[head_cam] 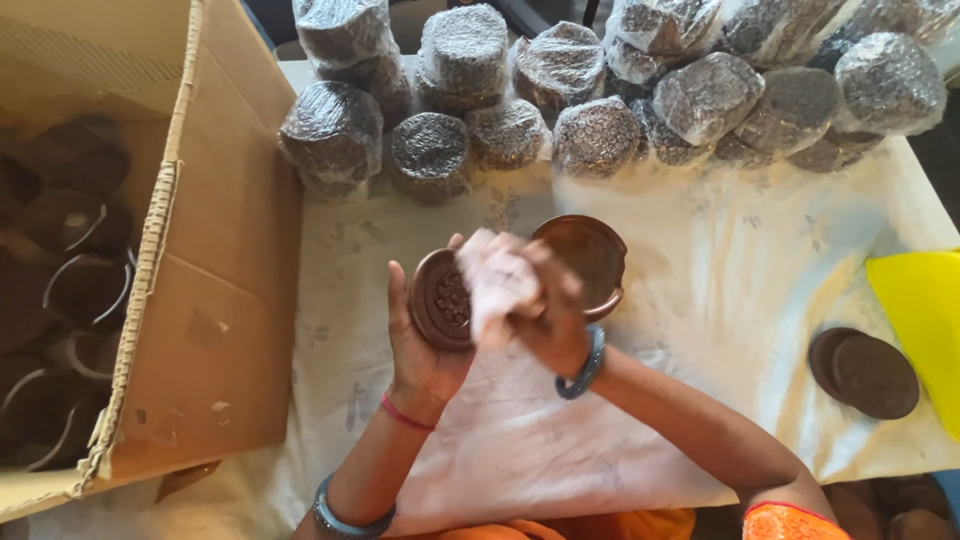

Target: The person wipes round wooden coasters with a white cloth, places them into a wooden holder, and wraps stacks of coasters in bubble wrap at a packing station.

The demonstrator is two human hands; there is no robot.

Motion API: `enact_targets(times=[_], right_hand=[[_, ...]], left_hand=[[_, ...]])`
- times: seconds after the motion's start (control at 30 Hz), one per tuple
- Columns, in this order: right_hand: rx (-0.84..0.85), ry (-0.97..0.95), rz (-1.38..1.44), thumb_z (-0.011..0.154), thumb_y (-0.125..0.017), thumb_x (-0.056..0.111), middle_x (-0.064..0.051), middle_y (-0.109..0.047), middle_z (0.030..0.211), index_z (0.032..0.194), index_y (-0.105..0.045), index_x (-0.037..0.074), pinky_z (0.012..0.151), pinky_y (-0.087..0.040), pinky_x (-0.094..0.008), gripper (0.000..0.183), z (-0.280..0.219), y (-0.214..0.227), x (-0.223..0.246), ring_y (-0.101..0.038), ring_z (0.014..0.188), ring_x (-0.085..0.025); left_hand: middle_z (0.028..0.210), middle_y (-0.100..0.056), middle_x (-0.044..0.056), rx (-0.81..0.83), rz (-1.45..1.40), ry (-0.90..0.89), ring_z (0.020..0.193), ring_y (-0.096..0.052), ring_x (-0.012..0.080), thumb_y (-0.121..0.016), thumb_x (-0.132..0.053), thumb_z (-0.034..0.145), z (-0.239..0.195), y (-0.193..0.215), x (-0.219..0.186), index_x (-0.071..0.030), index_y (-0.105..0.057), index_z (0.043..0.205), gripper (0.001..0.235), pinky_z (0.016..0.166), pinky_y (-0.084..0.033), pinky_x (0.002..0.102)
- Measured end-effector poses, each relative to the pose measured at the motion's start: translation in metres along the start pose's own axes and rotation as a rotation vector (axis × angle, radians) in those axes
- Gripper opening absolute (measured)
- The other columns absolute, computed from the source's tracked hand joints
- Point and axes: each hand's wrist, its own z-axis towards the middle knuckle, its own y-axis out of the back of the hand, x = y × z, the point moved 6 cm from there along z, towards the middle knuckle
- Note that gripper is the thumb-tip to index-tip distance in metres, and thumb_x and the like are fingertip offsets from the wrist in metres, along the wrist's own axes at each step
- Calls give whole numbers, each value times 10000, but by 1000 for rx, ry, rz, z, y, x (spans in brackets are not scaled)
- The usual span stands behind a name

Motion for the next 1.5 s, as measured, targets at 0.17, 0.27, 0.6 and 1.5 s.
enact_targets(times=[0.17,0.27,0.6,1.5], right_hand=[[34,-73,-277,847,-775,198,-180,-559,1362,1516,-472,94,1004,-513,-477,741,18,-8,10,-607,1219,-376],[186,53,-375,778,-807,225,-201,-504,1439,1497,-479,94,1068,-432,-533,802,1,-40,28,-534,1302,-424],[180,76,-446,915,-756,241,-173,-534,1521,1392,-566,81,1179,-396,-510,538,1,-37,13,-514,1424,-365],[-61,-447,243,1036,-642,141,-83,-622,1123,1476,-511,13,788,-490,-265,477,12,-20,1,-589,919,-119]], left_hand=[[1507,-506,83,68,43,70,1342,-532,267,-432,-659,948,-7,-5,9,-153,-394,1541,781,1125,-416,523],[1546,-446,123,108,99,24,1398,-466,299,-456,-608,1056,3,31,11,-106,-370,1597,742,1187,-390,513],[1512,-490,134,110,-16,20,1383,-499,323,-476,-571,1055,7,41,2,-71,-405,1551,708,1171,-416,528],[1556,-491,124,3,308,-475,1371,-530,250,-475,-306,1102,5,28,-26,-43,-424,1539,513,1158,-480,452]])
